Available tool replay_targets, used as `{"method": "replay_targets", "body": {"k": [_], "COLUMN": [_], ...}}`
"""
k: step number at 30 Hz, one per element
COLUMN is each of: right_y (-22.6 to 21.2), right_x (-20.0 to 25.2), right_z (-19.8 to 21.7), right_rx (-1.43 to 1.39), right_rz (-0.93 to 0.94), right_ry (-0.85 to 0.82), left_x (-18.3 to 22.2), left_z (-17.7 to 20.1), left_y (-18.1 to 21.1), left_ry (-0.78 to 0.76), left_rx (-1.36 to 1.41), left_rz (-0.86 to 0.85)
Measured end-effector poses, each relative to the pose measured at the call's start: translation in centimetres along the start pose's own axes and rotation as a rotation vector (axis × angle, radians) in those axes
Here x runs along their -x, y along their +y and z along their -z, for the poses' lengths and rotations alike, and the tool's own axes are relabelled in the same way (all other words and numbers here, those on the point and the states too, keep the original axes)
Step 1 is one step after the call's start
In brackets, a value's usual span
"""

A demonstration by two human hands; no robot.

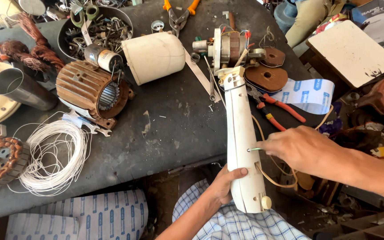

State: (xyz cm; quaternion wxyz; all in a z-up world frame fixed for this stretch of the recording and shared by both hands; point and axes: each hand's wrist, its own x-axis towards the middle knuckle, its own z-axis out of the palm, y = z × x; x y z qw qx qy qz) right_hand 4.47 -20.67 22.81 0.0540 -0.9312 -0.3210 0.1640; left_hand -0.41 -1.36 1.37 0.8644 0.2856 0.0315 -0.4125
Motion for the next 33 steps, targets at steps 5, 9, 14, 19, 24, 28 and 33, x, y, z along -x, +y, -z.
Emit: {"method": "replay_targets", "body": {"k": [5, 9, 14, 19, 24, 28, 33], "right_y": [-0.5, -0.9, -0.6, -1.3, -2.8, -2.5, -2.1], "right_x": [1.0, 0.7, 0.2, 0.9, -0.2, -1.3, -1.3], "right_z": [-0.3, -0.1, -0.3, -0.7, 0.8, 2.5, 1.6], "right_rx": [0.325, 0.234, 0.446, 0.480, -0.188, -0.292, -0.053], "right_rz": [0.249, 0.131, 0.297, 0.360, -0.151, -0.468, -0.114], "right_ry": [0.100, 0.124, 0.080, 0.193, -0.038, -0.340, -0.119], "left_x": [0.0, 0.1, 0.2, 0.2, 0.1, 0.2, -0.1], "left_z": [0.1, 0.2, 0.0, 0.0, -0.1, 0.0, 0.4], "left_y": [-0.2, -0.1, -0.2, -0.2, -0.1, -0.3, -0.3], "left_ry": [-0.038, -0.036, -0.024, -0.057, -0.020, -0.022, -0.031], "left_rx": [0.013, 0.025, 0.027, 0.026, 0.002, 0.023, 0.025], "left_rz": [-0.017, -0.018, -0.025, -0.037, -0.028, -0.030, -0.025]}}
